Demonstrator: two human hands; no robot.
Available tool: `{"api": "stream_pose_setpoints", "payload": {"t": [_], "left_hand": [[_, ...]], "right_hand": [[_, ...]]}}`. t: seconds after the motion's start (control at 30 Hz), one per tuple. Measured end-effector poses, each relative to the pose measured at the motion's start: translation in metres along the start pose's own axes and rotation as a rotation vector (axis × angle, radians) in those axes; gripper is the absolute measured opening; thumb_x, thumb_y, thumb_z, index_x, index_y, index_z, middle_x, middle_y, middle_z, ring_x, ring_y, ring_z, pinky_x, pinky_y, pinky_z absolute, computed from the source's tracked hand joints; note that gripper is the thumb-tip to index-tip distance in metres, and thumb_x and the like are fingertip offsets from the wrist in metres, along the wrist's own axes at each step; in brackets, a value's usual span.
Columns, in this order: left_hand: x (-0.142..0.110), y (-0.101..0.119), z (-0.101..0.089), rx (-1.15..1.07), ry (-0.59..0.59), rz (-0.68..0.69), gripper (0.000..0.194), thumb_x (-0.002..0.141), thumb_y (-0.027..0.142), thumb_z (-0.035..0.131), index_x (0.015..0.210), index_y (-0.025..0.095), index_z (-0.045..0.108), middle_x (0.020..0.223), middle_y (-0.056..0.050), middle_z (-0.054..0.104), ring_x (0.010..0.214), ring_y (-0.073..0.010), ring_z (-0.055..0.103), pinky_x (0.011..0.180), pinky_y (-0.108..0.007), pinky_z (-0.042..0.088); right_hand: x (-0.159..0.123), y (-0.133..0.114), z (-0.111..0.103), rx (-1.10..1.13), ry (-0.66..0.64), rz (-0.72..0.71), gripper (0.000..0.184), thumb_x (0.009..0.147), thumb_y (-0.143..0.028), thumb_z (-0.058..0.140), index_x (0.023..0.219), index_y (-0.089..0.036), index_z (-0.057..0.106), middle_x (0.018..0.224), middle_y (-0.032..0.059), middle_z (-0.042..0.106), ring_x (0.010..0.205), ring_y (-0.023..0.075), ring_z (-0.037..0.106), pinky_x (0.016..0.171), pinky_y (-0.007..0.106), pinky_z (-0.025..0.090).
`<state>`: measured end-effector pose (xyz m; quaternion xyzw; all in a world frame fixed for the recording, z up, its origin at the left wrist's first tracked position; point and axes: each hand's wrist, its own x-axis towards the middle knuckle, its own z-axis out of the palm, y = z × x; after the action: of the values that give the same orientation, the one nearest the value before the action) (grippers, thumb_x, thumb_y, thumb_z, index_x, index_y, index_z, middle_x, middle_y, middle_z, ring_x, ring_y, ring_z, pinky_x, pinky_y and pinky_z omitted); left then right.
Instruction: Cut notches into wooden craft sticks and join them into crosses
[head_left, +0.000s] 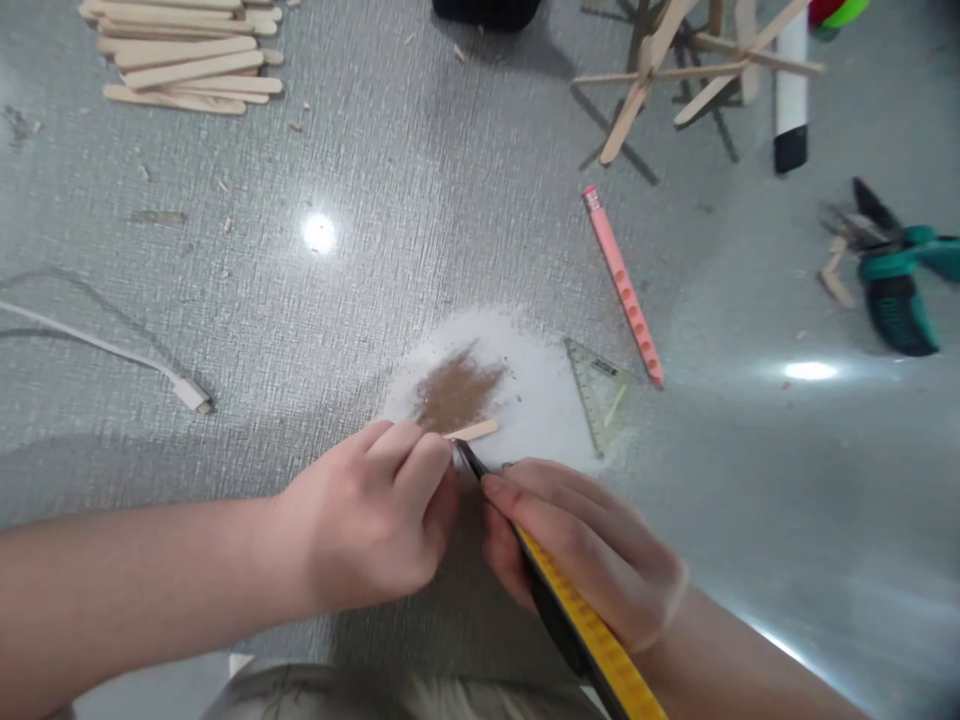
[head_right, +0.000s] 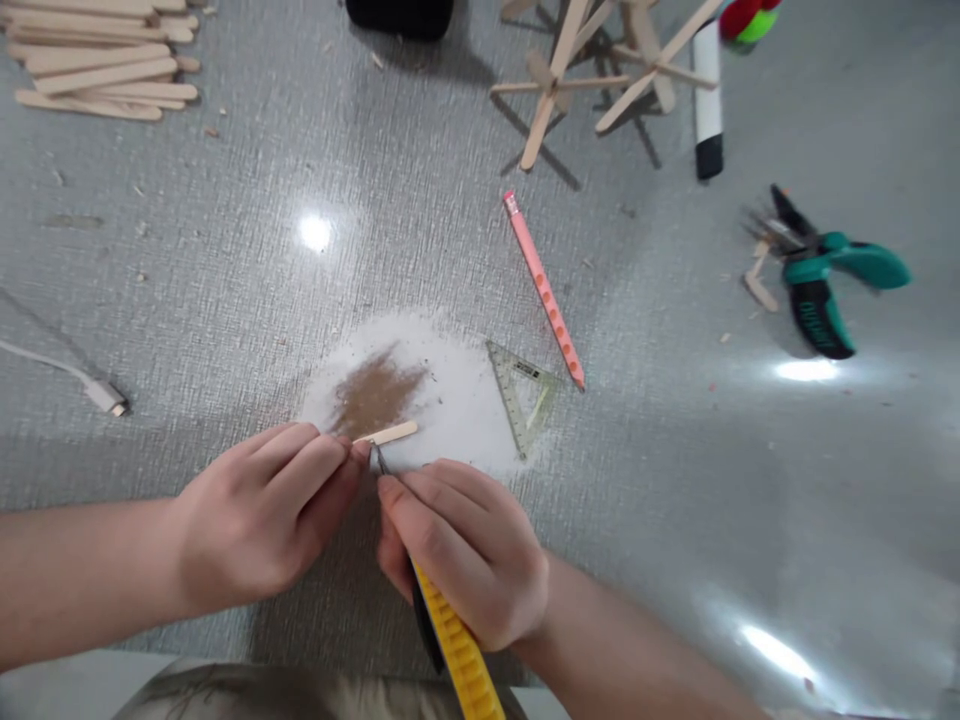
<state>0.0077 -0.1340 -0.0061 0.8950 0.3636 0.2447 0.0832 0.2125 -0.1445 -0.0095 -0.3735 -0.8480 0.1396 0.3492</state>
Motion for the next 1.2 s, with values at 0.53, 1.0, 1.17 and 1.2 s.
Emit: {"api": "stream_pose_setpoints", "payload": {"t": [0.53,1.0,1.17,1.2], "left_hand": [[-0.0028,0.0000,0.0009,0.008,-0.008,0.009,0.032,0.092,0.002,0.055,0.062,0.015,0.059,0.066,-0.004,0.047,0.060,-0.0192,0.041,0.048,-0.035,0.032],[-0.0046,0.0026,0.0019,0.175,-0.027,0.089,0.022,0.091,0.003,0.053,0.073,0.015,0.056,0.069,-0.004,0.050,0.058,-0.0192,0.045,0.048,-0.033,0.037],[-0.0050,0.0034,0.0014,0.197,-0.070,0.074,0.020,0.093,0.005,0.049,0.076,0.016,0.054,0.069,-0.004,0.051,0.058,-0.0192,0.046,0.048,-0.033,0.041],[-0.0049,0.0034,0.0014,0.198,-0.077,0.065,0.020,0.093,0.005,0.048,0.078,0.016,0.055,0.070,-0.004,0.051,0.058,-0.0190,0.046,0.049,-0.033,0.041]], "right_hand": [[0.0010,0.0003,-0.0009,0.020,-0.009,0.009,0.019,0.087,-0.004,0.062,0.102,-0.012,0.070,0.078,0.0054,0.076,0.068,0.0182,0.073,0.058,0.029,0.066],[0.0001,-0.0039,0.0028,0.018,-0.026,0.009,0.019,0.089,-0.004,0.061,0.103,-0.012,0.071,0.075,0.0040,0.074,0.066,0.0185,0.069,0.062,0.033,0.064],[0.0007,-0.0053,0.0024,0.057,-0.038,0.014,0.016,0.092,-0.006,0.059,0.102,-0.013,0.070,0.070,0.0020,0.069,0.062,0.0162,0.064,0.058,0.029,0.059],[0.0006,-0.0051,0.0028,0.069,-0.041,0.014,0.017,0.093,-0.006,0.058,0.104,-0.013,0.069,0.069,0.0015,0.068,0.061,0.0158,0.063,0.058,0.029,0.058]]}}
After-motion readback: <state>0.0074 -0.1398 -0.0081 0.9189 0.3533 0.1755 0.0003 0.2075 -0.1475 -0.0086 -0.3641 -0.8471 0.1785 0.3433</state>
